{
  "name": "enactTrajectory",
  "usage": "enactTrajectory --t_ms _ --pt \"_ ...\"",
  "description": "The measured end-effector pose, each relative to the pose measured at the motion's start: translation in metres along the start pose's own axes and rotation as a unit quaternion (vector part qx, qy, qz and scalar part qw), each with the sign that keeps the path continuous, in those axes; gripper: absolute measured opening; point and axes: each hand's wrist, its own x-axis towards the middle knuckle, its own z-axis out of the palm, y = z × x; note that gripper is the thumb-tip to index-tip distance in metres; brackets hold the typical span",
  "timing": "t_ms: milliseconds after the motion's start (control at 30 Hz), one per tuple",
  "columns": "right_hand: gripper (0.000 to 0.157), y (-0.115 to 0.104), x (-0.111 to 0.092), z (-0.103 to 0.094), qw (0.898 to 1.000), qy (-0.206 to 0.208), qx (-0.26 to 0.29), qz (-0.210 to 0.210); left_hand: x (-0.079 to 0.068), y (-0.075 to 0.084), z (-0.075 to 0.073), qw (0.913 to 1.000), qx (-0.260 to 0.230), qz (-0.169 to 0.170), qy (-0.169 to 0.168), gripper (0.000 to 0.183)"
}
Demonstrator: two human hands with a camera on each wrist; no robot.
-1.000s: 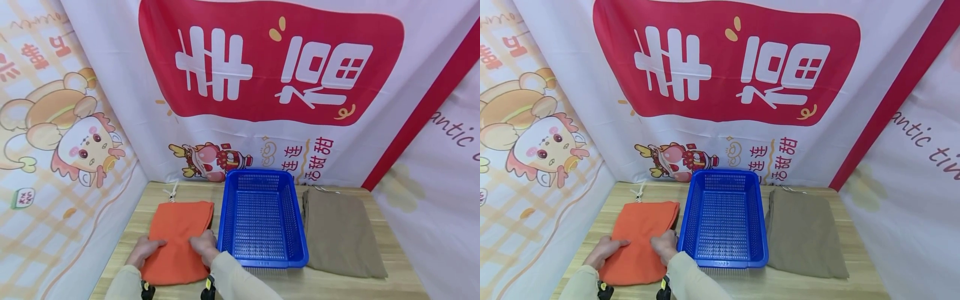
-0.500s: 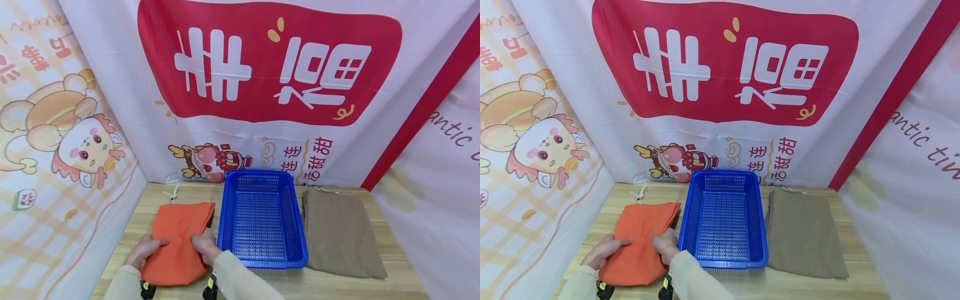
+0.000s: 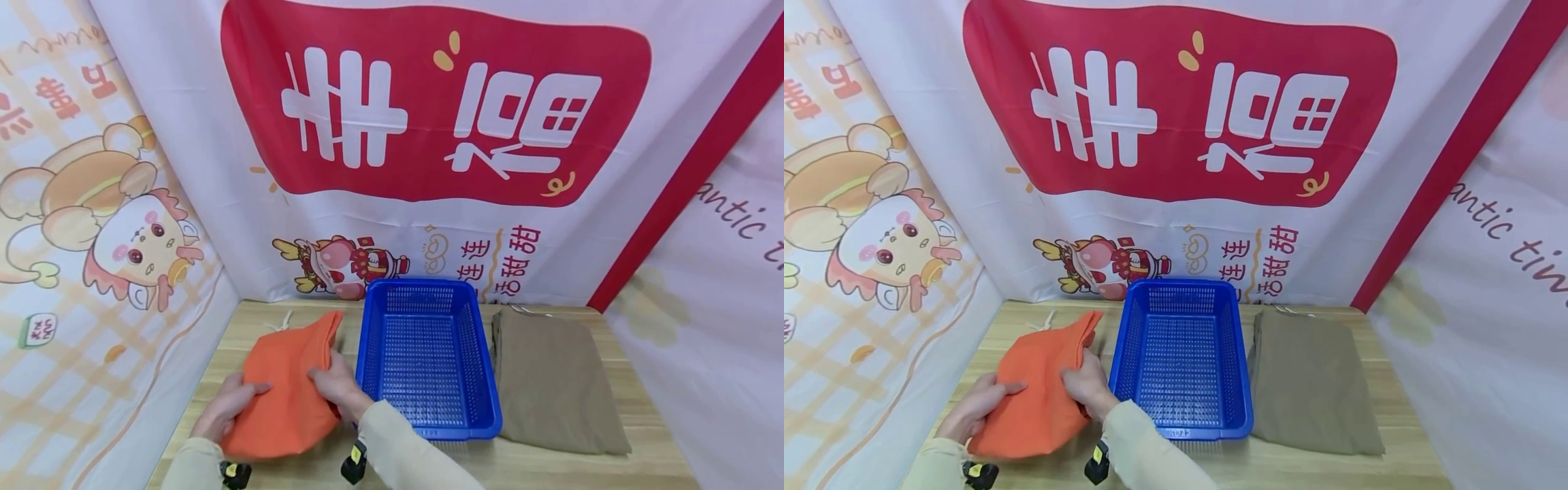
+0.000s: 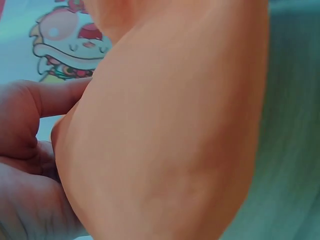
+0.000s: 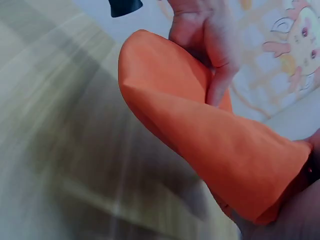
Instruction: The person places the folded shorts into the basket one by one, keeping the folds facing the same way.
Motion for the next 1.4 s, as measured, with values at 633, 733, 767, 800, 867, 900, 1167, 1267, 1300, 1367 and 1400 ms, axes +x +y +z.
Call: enactTrajectory --t_ms 633,733,767,800,867,900,1167,1267,1300,1367,1400 --pt "0.041 -0.054 -0.01 -0.088 0.992 -0.06 -0.002 -0.115 -0.026 0.085 0.044 0.9914 0.023 0.126 0.026 0.053" --pt "0.046 -0.059 -0.011 -0.106 0.991 -0.049 -0.014 -0.127 -0.025 0.099 0.056 0.9898 0.016 0.14 0.023 0.05" --pt "0.046 -0.059 -0.012 -0.112 0.991 -0.044 -0.018 -0.126 -0.024 0.103 0.061 0.9894 0.011 0.143 0.02 0.05" --pt "0.046 -0.059 -0.012 -0.118 0.991 -0.04 -0.021 -0.125 -0.024 0.107 0.066 0.989 0.009 0.146 0.018 0.05" --pt "0.045 -0.058 -0.014 -0.13 0.992 -0.034 -0.028 -0.121 -0.022 0.113 0.075 0.988 0.005 0.154 0.012 0.048" --pt "0.044 -0.057 -0.014 -0.137 0.992 -0.033 -0.027 -0.119 -0.021 0.116 0.08 0.9874 0.005 0.158 0.01 0.048" --pt "0.048 -0.053 -0.016 -0.186 0.991 -0.028 -0.04 -0.121 -0.01 0.137 0.117 0.9824 -0.003 0.187 -0.007 0.04" --pt "0.047 -0.051 -0.016 -0.2 0.991 -0.015 -0.048 -0.122 -0.005 0.144 0.13 0.9793 0.002 0.202 -0.013 0.04" --pt "0.047 -0.05 -0.016 -0.205 0.991 -0.011 -0.049 -0.124 -0.004 0.145 0.134 0.9781 0.006 0.208 -0.014 0.04" --pt "0.048 -0.049 -0.014 -0.213 0.991 -0.006 -0.049 -0.125 0.0 0.149 0.141 0.9747 0.015 0.223 -0.012 0.041" --pt "0.048 -0.048 -0.014 -0.217 0.991 -0.005 -0.049 -0.126 0.001 0.151 0.144 0.973 0.015 0.23 -0.015 0.041"
